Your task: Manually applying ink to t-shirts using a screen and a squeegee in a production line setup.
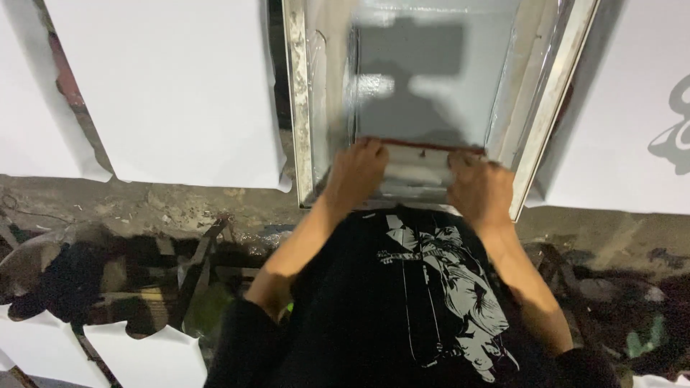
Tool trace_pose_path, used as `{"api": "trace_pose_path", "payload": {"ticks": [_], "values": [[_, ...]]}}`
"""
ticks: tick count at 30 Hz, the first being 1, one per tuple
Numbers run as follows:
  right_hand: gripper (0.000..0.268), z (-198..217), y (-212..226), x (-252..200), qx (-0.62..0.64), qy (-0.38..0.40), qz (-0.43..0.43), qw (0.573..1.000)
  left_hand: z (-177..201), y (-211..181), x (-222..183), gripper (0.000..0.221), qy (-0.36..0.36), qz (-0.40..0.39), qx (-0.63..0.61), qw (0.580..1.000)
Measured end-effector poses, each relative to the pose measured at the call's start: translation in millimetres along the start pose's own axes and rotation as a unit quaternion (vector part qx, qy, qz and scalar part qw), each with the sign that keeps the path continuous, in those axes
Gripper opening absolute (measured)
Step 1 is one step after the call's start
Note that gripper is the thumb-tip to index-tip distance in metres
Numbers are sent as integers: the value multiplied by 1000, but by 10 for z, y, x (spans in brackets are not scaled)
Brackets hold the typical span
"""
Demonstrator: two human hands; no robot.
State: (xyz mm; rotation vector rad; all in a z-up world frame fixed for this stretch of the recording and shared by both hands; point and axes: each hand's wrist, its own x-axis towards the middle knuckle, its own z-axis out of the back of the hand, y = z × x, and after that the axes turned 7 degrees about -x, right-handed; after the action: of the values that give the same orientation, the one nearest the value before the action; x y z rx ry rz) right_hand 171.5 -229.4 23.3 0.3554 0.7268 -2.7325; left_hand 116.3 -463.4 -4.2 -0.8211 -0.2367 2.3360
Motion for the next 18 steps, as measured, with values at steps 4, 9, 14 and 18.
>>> {"api": "trace_pose_path", "payload": {"ticks": [4,9,14,18], "values": [[8,-247,138,-262,134,2,-8,991,-623,-1,-189,15,-164,-17,-36,986],[13,-204,-410,535,211,122,9,970,-330,464,497,20,-445,-61,31,893],[24,-292,-1086,1994,127,-5,60,990,1221,965,1542,17,-142,-24,0,990],[22,-314,-1180,2369,199,76,50,976,1318,1142,1798,39,-111,12,-52,992]]}}
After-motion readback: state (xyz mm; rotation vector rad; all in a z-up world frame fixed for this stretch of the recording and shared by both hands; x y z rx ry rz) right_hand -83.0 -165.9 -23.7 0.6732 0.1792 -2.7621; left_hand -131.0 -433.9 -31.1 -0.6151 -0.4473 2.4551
